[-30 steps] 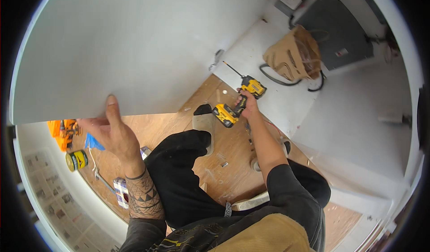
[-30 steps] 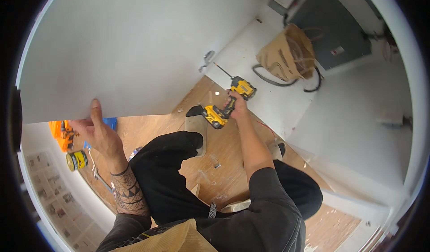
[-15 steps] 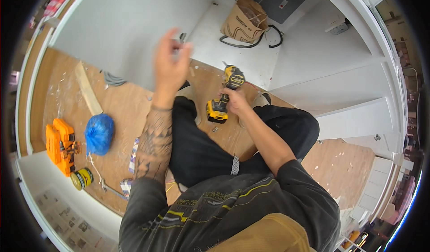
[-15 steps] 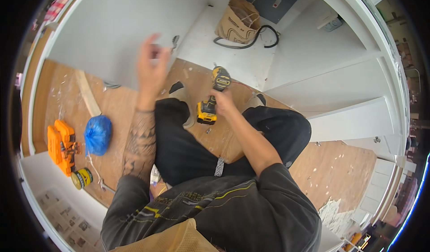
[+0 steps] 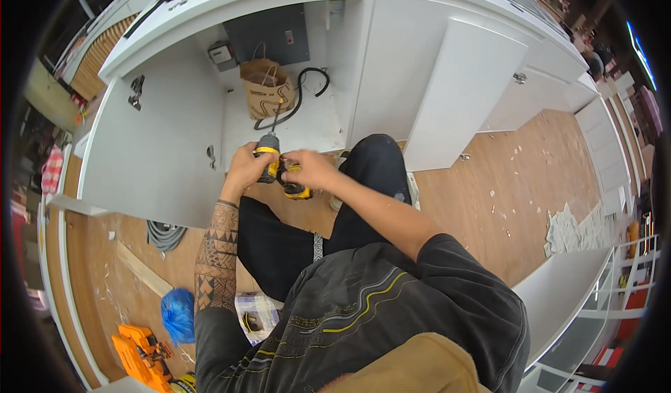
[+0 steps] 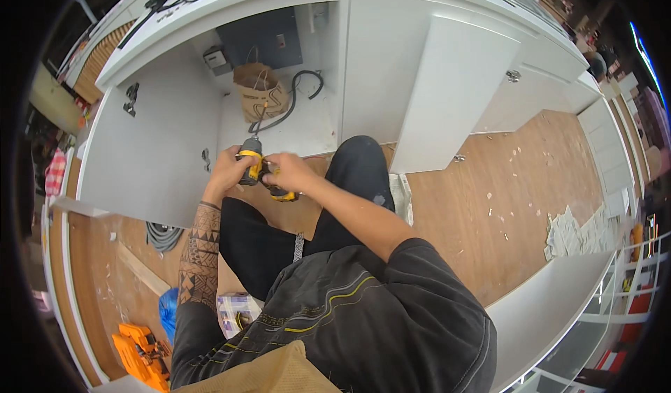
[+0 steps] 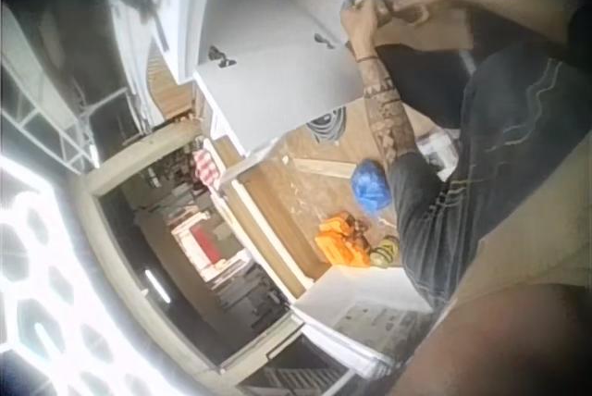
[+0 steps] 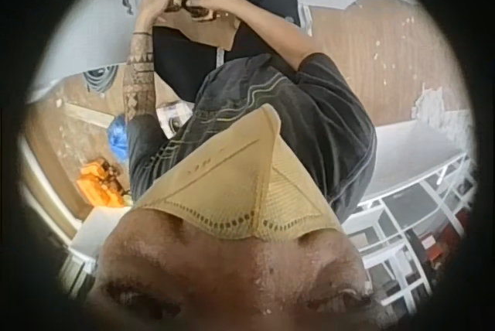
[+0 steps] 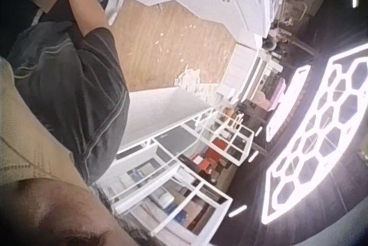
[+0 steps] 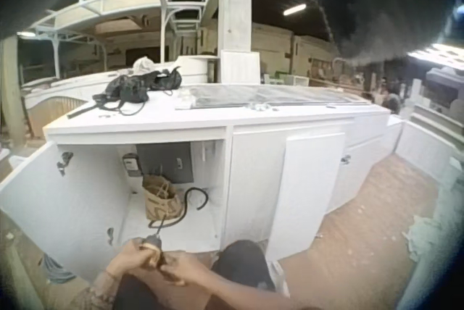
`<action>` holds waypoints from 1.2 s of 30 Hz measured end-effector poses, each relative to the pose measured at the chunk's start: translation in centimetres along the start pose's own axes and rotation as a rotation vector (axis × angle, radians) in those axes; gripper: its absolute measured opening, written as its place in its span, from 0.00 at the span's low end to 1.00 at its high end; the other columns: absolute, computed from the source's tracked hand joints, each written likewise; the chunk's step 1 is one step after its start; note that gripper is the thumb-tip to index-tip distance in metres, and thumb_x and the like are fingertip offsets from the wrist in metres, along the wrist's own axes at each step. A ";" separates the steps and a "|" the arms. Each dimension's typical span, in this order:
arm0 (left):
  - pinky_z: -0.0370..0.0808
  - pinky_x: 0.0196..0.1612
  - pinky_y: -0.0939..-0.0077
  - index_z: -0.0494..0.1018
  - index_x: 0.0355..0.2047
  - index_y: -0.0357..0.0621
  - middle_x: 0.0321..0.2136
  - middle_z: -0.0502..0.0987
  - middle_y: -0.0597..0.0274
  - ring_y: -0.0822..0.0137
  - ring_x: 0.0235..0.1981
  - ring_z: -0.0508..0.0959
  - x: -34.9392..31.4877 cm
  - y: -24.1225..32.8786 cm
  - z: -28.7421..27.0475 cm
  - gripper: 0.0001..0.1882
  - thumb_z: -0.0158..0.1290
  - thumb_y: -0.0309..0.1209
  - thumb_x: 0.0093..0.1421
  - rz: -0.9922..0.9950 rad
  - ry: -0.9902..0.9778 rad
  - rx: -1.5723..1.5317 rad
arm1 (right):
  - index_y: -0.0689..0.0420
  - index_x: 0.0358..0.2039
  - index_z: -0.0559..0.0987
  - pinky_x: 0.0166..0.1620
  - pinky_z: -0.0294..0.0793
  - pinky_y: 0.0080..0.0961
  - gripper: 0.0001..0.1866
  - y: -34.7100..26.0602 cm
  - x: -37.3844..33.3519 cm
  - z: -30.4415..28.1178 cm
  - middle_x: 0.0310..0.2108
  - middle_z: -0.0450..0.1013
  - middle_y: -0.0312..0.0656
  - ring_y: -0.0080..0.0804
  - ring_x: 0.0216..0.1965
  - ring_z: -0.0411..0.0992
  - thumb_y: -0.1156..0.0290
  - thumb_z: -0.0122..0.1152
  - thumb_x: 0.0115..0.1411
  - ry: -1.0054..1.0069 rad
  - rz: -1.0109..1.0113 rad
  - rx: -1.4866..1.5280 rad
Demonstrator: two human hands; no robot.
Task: Installing white cabinet doors onto a wooden frame using a power drill and hinges.
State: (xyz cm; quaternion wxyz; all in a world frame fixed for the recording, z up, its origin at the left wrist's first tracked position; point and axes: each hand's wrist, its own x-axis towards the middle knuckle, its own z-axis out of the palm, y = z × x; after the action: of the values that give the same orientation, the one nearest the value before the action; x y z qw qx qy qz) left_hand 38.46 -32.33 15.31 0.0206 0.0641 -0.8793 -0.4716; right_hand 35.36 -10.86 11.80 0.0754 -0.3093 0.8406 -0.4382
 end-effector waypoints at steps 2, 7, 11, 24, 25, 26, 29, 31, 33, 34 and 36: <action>0.80 0.41 0.65 0.78 0.49 0.29 0.33 0.84 0.44 0.57 0.34 0.85 0.7 1.3 -0.4 0.32 0.66 0.41 0.49 0.078 0.007 0.115 | 0.58 0.47 0.84 0.53 0.76 0.35 0.20 1.3 -0.2 -5.2 0.47 0.80 0.50 0.45 0.49 0.79 0.62 0.73 0.58 0.238 -0.173 0.034; 0.80 0.42 0.60 0.77 0.52 0.29 0.34 0.83 0.38 0.47 0.37 0.85 0.9 -1.1 -5.0 0.32 0.64 0.40 0.50 0.292 0.080 0.318 | 0.58 0.43 0.84 0.55 0.75 0.41 0.16 0.6 -0.3 -26.0 0.45 0.80 0.49 0.50 0.49 0.77 0.68 0.72 0.55 0.993 -0.302 -0.323; 0.80 0.44 0.58 0.76 0.53 0.30 0.35 0.83 0.36 0.43 0.39 0.85 1.5 -6.1 -5.8 0.31 0.64 0.36 0.51 0.215 0.142 0.375 | 0.60 0.52 0.80 0.60 0.70 0.47 0.21 5.7 0.5 -40.2 0.51 0.76 0.55 0.54 0.56 0.72 0.59 0.62 0.64 1.323 -0.154 -0.843; 0.81 0.47 0.56 0.65 0.64 0.32 0.43 0.81 0.33 0.43 0.43 0.85 -7.2 -27.7 -0.4 0.37 0.65 0.34 0.56 -0.322 0.202 0.193 | 0.60 0.38 0.82 0.50 0.72 0.50 0.22 10.8 -2.7 -49.4 0.42 0.77 0.56 0.56 0.48 0.74 0.52 0.54 0.70 1.167 0.061 -1.175; 0.82 0.45 0.57 0.65 0.64 0.32 0.43 0.82 0.35 0.46 0.42 0.85 -8.7 -28.8 0.0 0.37 0.64 0.33 0.57 -0.327 0.235 0.228 | 0.61 0.36 0.83 0.50 0.72 0.48 0.24 10.2 -3.8 -48.9 0.41 0.78 0.57 0.56 0.46 0.74 0.50 0.57 0.69 1.174 0.143 -1.138; 0.82 0.45 0.57 0.65 0.64 0.32 0.43 0.82 0.35 0.46 0.42 0.85 -9.5 -28.9 -0.4 0.37 0.64 0.33 0.57 -0.353 0.243 0.227 | 0.62 0.36 0.83 0.51 0.72 0.46 0.26 9.4 -5.1 -47.9 0.40 0.78 0.56 0.54 0.46 0.75 0.47 0.59 0.67 1.192 0.234 -1.070; 0.83 0.46 0.61 0.63 0.65 0.29 0.44 0.82 0.38 0.50 0.42 0.85 -11.0 -27.8 -0.2 0.38 0.63 0.32 0.58 -0.420 0.192 0.135 | 0.63 0.44 0.83 0.53 0.74 0.40 0.27 8.0 -11.9 -47.8 0.43 0.78 0.53 0.44 0.48 0.75 0.51 0.72 0.58 1.268 0.415 -0.737; 0.84 0.44 0.63 0.60 0.67 0.28 0.44 0.81 0.39 0.52 0.41 0.86 -12.2 -28.8 0.2 0.39 0.62 0.30 0.58 -0.394 0.206 0.037 | 0.66 0.50 0.80 0.52 0.75 0.38 0.25 8.7 -15.5 -47.8 0.43 0.77 0.53 0.41 0.48 0.76 0.64 0.75 0.56 1.394 0.351 -0.281; 0.84 0.42 0.64 0.59 0.68 0.29 0.44 0.81 0.38 0.54 0.39 0.86 -13.4 -30.7 0.5 0.41 0.62 0.28 0.57 -0.406 0.225 0.036 | 0.70 0.50 0.77 0.52 0.76 0.37 0.23 8.7 -18.2 -48.4 0.42 0.76 0.54 0.40 0.46 0.76 0.74 0.72 0.57 1.431 0.369 0.069; 0.84 0.40 0.65 0.58 0.69 0.30 0.44 0.81 0.38 0.56 0.36 0.86 -13.9 -31.5 0.6 0.42 0.63 0.26 0.56 -0.401 0.237 0.028 | 0.72 0.48 0.76 0.51 0.77 0.37 0.20 8.6 -20.0 -49.2 0.41 0.76 0.53 0.40 0.44 0.76 0.77 0.69 0.57 1.430 0.421 0.134; 0.84 0.37 0.65 0.57 0.70 0.30 0.44 0.81 0.37 0.56 0.34 0.86 -12.1 -31.3 2.0 0.44 0.63 0.27 0.55 -0.416 0.187 -0.036 | 0.71 0.41 0.76 0.51 0.77 0.37 0.12 9.0 -28.0 -55.1 0.40 0.75 0.51 0.40 0.43 0.76 0.80 0.64 0.58 1.193 0.626 0.159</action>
State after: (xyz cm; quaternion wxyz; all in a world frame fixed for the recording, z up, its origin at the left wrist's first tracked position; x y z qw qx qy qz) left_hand 53.20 -46.21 -11.54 0.0056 0.2872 -0.8327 -0.4733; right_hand 31.68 47.36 33.99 -0.2557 0.2500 0.7534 -0.5517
